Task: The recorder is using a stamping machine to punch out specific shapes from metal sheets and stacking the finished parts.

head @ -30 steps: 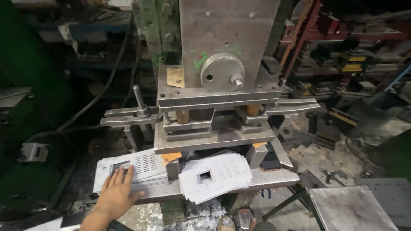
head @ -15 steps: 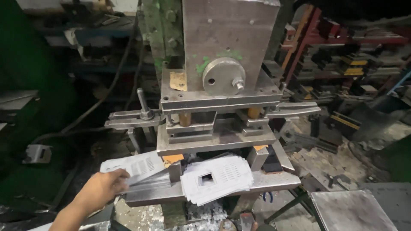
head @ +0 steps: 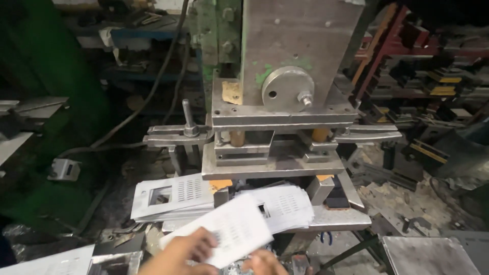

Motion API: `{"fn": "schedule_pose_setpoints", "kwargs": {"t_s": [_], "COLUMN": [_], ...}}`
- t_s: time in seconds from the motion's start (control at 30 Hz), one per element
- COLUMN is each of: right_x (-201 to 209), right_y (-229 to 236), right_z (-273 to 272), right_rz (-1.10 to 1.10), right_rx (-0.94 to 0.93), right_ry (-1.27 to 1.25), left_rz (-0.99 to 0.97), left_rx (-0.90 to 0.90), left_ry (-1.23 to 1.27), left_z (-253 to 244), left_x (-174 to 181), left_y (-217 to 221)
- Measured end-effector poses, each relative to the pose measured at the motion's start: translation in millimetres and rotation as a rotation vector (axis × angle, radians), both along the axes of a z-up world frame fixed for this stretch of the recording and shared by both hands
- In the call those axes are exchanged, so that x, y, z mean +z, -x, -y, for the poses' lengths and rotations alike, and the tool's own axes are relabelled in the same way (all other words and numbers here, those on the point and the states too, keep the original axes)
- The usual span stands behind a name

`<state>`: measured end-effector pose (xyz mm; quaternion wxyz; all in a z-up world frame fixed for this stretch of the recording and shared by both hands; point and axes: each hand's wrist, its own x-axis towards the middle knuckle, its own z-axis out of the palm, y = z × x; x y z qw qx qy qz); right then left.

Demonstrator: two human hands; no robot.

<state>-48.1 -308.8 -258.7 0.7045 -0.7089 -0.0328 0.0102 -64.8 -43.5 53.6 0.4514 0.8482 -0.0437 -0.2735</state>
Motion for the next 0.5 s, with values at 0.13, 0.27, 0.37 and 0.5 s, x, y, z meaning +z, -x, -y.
{"fn": "schedule_pose_setpoints", "kwargs": {"t_s": [0.13, 0.27, 0.37, 0.5], "right_x": [175.2, 172.9, 239.7, 265.7], "right_y": [-5.8, -32.0, -49.6, -126.6], "right_z": [-33.7, -20.2, -5.0, 24.5], "right_rz": [-0.347, -0.438, -0.347, -0.250], "right_rx": [0.039, -0.244, -0.336, -0.184], "right_ry": [-0.404, -0.524, -0.553, -0.754], "left_rz": [0.133, 0.564, 0.709, 0.498], "left_rx": [-0.085, 0.002, 0.278, 0.432], "left_ry": [-0.030, -0.109, -0.061, -0.352], "left_z": [31.5, 22.6, -13.1, -77.2], "left_x": [0.1, -9.1, -24.2, -85.5], "left_y": [-8.7, -21.2, -46.5, -94.7]}}
